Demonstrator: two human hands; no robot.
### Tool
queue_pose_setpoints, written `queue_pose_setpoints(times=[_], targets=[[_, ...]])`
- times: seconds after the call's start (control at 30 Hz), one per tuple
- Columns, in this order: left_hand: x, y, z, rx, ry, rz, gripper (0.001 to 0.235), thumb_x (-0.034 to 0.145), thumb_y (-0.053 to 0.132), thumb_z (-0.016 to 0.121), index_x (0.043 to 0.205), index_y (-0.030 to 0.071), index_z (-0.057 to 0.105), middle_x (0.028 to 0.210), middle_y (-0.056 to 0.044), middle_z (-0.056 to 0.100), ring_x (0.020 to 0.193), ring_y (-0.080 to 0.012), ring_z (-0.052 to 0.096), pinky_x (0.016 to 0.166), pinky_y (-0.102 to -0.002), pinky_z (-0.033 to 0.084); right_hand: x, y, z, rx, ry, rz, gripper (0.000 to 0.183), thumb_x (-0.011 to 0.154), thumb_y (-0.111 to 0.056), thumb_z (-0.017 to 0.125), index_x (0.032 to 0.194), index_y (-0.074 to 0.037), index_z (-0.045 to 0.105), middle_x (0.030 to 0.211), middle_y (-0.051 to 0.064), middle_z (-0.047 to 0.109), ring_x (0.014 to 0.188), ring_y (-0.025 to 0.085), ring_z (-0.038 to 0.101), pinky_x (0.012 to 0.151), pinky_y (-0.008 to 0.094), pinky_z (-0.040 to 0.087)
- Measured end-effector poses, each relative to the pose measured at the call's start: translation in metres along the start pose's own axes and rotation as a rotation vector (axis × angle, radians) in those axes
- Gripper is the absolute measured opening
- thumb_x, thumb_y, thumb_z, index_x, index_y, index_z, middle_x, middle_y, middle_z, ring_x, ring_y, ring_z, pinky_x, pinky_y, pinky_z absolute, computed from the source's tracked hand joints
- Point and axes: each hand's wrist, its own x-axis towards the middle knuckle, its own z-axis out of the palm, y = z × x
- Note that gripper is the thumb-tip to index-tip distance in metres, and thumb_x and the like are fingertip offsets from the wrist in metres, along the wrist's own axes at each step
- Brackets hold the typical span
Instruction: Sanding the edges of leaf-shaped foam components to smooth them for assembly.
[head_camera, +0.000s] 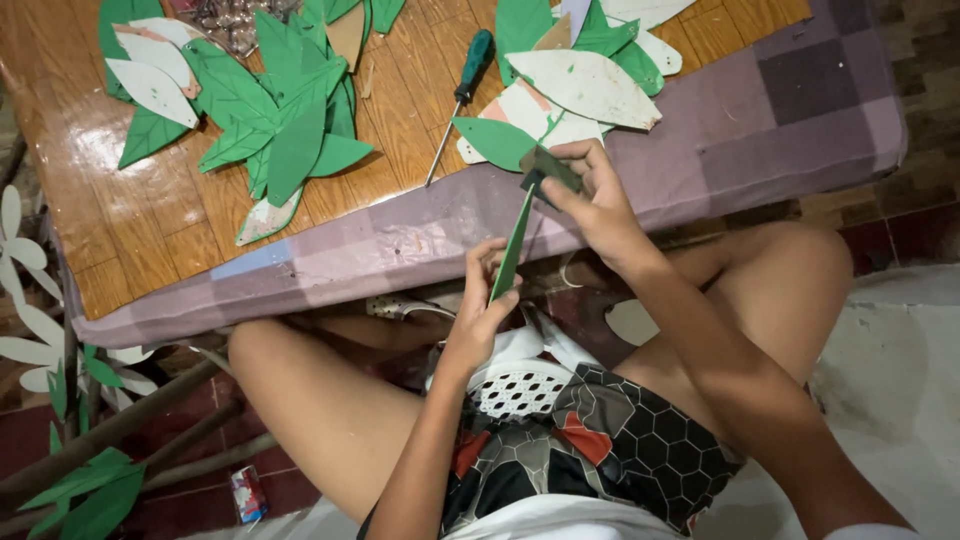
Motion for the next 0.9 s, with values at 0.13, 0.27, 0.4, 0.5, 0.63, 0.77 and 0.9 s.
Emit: queue_pose_setpoints(times=[0.13, 0.27, 0.4, 0.5, 0.63, 0.77, 0.9], targets=[[-0.003, 0.0, -0.001, 0.015, -0.003, -0.013, 0.057, 0.095, 0.021, 0.055, 0.146, 0.01, 0.032, 0.131, -0.015, 0.049, 0.111, -0.0249, 0.049, 0.101, -0.045, 0.042, 0.01, 0.033, -0.014, 0.024, -0.059, -0.031, 0.046, 0.092, -0.003, 0.075, 0.13, -0.006, 0.049, 0.12, 0.006, 0.064, 0.101, 0.011, 0.062, 0.088, 0.026, 0.055], [-0.002, 0.002, -0.004, 0.01, -0.004, -0.008, 0.057, 0.095, 0.021, 0.055, 0.147, 0.01, 0.033, 0.132, -0.015, 0.047, 0.112, -0.0259, 0.048, 0.102, -0.047, 0.042, 0.003, 0.015, -0.003, 0.193, -0.076, 0.027, 0.043, 0.095, -0.009, 0.07, 0.132, -0.005, 0.048, 0.122, 0.007, 0.062, 0.11, 0.014, 0.063, 0.097, 0.031, 0.056], [-0.002, -0.005, -0.006, -0.004, -0.004, -0.008, 0.058, 0.095, 0.021, 0.057, 0.147, 0.01, 0.034, 0.133, -0.015, 0.048, 0.112, -0.0248, 0.048, 0.101, -0.046, 0.042, 0.003, 0.009, 0.006, 0.19, 0.042, 0.021, 0.039, 0.094, -0.001, 0.071, 0.128, -0.008, 0.053, 0.112, -0.001, 0.062, 0.105, 0.008, 0.062, 0.093, 0.023, 0.054], [-0.003, -0.002, -0.005, -0.005, 0.009, -0.015, 0.059, 0.094, 0.023, 0.057, 0.147, 0.009, 0.034, 0.132, -0.016, 0.049, 0.112, -0.0254, 0.049, 0.1, -0.045, 0.043, 0.004, 0.001, 0.004, 0.114, 0.106, 0.001, 0.047, 0.091, 0.002, 0.074, 0.133, -0.008, 0.054, 0.107, -0.001, 0.063, 0.099, 0.007, 0.062, 0.088, 0.021, 0.057], [-0.002, -0.005, -0.008, 0.008, 0.022, -0.02, 0.059, 0.094, 0.02, 0.056, 0.148, 0.009, 0.035, 0.132, -0.015, 0.048, 0.112, -0.0242, 0.049, 0.1, -0.044, 0.044, 0.01, 0.023, -0.008, 0.062, 0.159, 0.024, 0.037, 0.09, -0.001, 0.078, 0.123, -0.004, 0.064, 0.1, 0.001, 0.067, 0.092, 0.008, 0.066, 0.079, 0.019, 0.06], [-0.003, -0.001, -0.006, -0.017, 0.018, -0.049, 0.058, 0.095, 0.023, 0.056, 0.147, 0.009, 0.037, 0.133, -0.016, 0.051, 0.111, -0.0247, 0.05, 0.095, -0.041, 0.046, 0.011, 0.032, -0.009, -0.017, 0.209, -0.024, 0.027, 0.092, -0.001, 0.077, 0.116, -0.005, 0.066, 0.095, 0.004, 0.067, 0.085, 0.009, 0.065, 0.074, 0.023, 0.059], [-0.003, 0.0, -0.004, -0.023, 0.019, -0.064, 0.055, 0.096, 0.024, 0.056, 0.146, 0.008, 0.04, 0.133, -0.018, 0.053, 0.112, -0.0253, 0.051, 0.092, -0.04, 0.047, 0.0, 0.011, 0.006, 0.008, 0.09, -0.005, 0.025, 0.102, -0.005, 0.061, 0.123, -0.009, 0.047, 0.094, 0.005, 0.063, 0.079, 0.011, 0.061, 0.068, 0.024, 0.057]])
